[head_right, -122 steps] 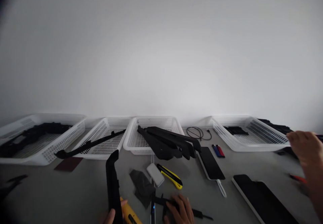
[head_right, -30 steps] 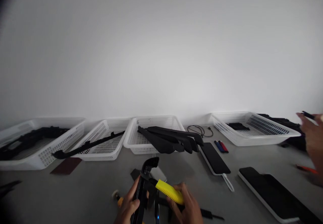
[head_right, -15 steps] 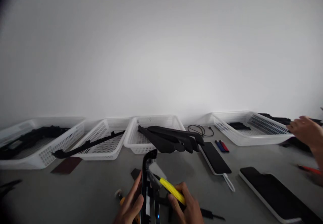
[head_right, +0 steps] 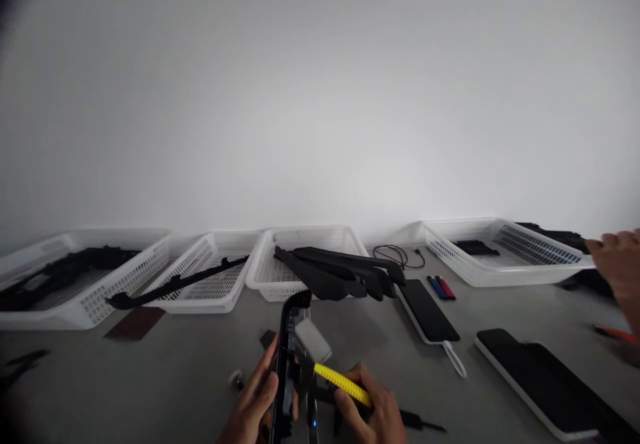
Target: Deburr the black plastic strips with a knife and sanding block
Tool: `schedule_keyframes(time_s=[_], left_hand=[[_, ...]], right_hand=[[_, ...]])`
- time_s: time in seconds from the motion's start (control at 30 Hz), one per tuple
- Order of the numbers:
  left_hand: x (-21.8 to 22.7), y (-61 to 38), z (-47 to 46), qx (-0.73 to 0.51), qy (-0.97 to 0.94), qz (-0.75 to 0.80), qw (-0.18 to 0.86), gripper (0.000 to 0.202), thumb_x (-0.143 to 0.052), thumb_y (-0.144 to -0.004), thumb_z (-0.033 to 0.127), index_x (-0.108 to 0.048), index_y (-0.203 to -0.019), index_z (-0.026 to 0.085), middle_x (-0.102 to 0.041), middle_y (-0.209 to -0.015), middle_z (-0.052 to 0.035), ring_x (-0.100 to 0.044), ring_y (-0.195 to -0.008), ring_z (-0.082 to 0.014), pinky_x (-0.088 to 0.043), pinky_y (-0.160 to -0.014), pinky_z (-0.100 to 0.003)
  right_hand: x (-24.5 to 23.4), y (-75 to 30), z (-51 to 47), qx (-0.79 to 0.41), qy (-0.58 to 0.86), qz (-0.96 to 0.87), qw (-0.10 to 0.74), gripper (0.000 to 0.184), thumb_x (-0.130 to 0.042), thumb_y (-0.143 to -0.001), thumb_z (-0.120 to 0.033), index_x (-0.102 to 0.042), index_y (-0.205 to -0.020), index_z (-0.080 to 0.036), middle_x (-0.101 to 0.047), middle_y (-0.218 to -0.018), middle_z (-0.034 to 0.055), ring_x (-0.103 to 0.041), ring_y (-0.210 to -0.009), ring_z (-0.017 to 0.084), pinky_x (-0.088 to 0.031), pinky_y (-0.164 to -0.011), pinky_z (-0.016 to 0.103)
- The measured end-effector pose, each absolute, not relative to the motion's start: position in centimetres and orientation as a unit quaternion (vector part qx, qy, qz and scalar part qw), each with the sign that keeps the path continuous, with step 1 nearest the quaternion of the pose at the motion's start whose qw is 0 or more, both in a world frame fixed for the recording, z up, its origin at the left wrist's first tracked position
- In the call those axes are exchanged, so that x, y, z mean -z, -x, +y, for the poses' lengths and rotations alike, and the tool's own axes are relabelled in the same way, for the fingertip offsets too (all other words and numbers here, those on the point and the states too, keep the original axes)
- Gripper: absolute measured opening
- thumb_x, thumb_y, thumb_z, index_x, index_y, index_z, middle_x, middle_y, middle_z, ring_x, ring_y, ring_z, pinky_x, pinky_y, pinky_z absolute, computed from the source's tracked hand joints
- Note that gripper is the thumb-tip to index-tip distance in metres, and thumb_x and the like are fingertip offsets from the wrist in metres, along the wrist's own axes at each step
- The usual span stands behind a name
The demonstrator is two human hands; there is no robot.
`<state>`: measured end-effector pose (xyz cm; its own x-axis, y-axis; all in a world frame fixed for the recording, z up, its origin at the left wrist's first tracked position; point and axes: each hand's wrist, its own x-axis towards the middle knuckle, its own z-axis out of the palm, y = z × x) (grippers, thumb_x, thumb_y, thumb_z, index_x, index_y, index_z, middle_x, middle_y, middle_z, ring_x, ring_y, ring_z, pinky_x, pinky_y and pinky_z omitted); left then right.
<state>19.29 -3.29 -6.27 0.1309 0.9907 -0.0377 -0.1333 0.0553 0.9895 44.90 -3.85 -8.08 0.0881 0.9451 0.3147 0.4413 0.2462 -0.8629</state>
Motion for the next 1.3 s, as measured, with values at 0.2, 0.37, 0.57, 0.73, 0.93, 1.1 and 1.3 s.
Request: schedule_keyframes(time_s=[0.2,0.37,0.57,0.73,0.93,1.1,1.3], left_hand=[[5.5,-20.3,-3.2,-0.486,-0.449,0.414,0.625,0.075,-0.055,-0.098,0.076,-0.073,-0.138,0.015,-0.066,-0.061,-0.0011,-0.048,-0.047,-0.0119,-0.036,-0.049,-0.024],[5.6,-20.8,-2.6,-0.525,-0.414,0.403,0.625,0.073,-0.067,-0.087,0.081,-0.078,-0.117,0.016,-0.07,-0.068,-0.0033,-0.052,-0.046,-0.0113,-0.038,-0.047,-0.024],[4.6,-20.7,-2.8,-0.534,-0.399,0.417,0.618,0.064,-0.07,-0.089,0.075,-0.079,-0.107,0.014,-0.068,-0.058,-0.0024,-0.054,-0.046,-0.0138,-0.039,-0.05,-0.025],[5.8,-20.1,-2.4,-0.541,-0.4,0.382,0.634,0.058,-0.071,-0.09,0.066,-0.082,-0.109,0.013,-0.063,-0.054,-0.0015,-0.056,-0.051,-0.0165,-0.041,-0.052,-0.026],[8.9,-20.0,-1.7,-0.518,-0.431,0.313,0.67,0.07,-0.073,-0.088,0.067,-0.073,-0.139,0.019,-0.079,-0.097,-0.012,-0.061,-0.049,-0.0119,-0.037,-0.044,-0.022],[7.7,-20.1,-2.6,-0.5,-0.43,0.317,0.681,0.065,-0.06,-0.101,0.065,-0.06,-0.153,0.025,-0.077,-0.099,-0.0098,-0.057,-0.048,-0.008,-0.037,-0.046,-0.021],[7.2,-20.4,-2.5,-0.503,-0.416,0.311,0.691,0.056,-0.064,-0.099,0.064,-0.067,-0.135,0.02,-0.079,-0.094,-0.0091,-0.055,-0.043,-0.0071,-0.034,-0.043,-0.019]], right_hand=[[7.8,-45.1,-3.8,-0.286,0.547,-0.623,0.481,0.051,-0.067,-0.093,-0.072,-0.077,-0.084,-0.022,-0.075,-0.075,0.0045,-0.069,-0.068,0.023,-0.056,-0.065,0.026],[7.2,-45.4,-3.8,-0.288,0.553,-0.621,0.475,0.052,-0.065,-0.094,-0.071,-0.075,-0.081,-0.021,-0.072,-0.071,0.0023,-0.067,-0.066,0.022,-0.052,-0.064,0.025],[7.0,-45.3,-3.9,-0.294,0.563,-0.614,0.468,0.054,-0.063,-0.094,-0.072,-0.075,-0.083,-0.021,-0.071,-0.071,0.0018,-0.066,-0.065,0.021,-0.051,-0.063,0.025],[7.5,-44.8,-4.4,-0.264,0.579,-0.589,0.498,0.058,-0.066,-0.087,-0.081,-0.075,-0.078,-0.025,-0.073,-0.07,0.0042,-0.067,-0.067,0.026,-0.053,-0.065,0.03],[7.5,-45.3,-3.6,-0.296,0.557,-0.619,0.468,0.048,-0.067,-0.093,-0.068,-0.076,-0.082,-0.021,-0.073,-0.071,0.0028,-0.068,-0.065,0.023,-0.051,-0.064,0.027],[7.4,-45.5,-3.7,-0.273,0.576,-0.592,0.493,0.046,-0.067,-0.093,-0.066,-0.074,-0.081,-0.022,-0.068,-0.068,0.0003,-0.063,-0.063,0.02,-0.049,-0.062,0.025],[7.3,-45.4,-3.7,-0.284,0.569,-0.601,0.484,0.048,-0.068,-0.092,-0.068,-0.073,-0.08,-0.021,-0.068,-0.069,0.0002,-0.062,-0.062,0.02,-0.048,-0.061,0.025]])
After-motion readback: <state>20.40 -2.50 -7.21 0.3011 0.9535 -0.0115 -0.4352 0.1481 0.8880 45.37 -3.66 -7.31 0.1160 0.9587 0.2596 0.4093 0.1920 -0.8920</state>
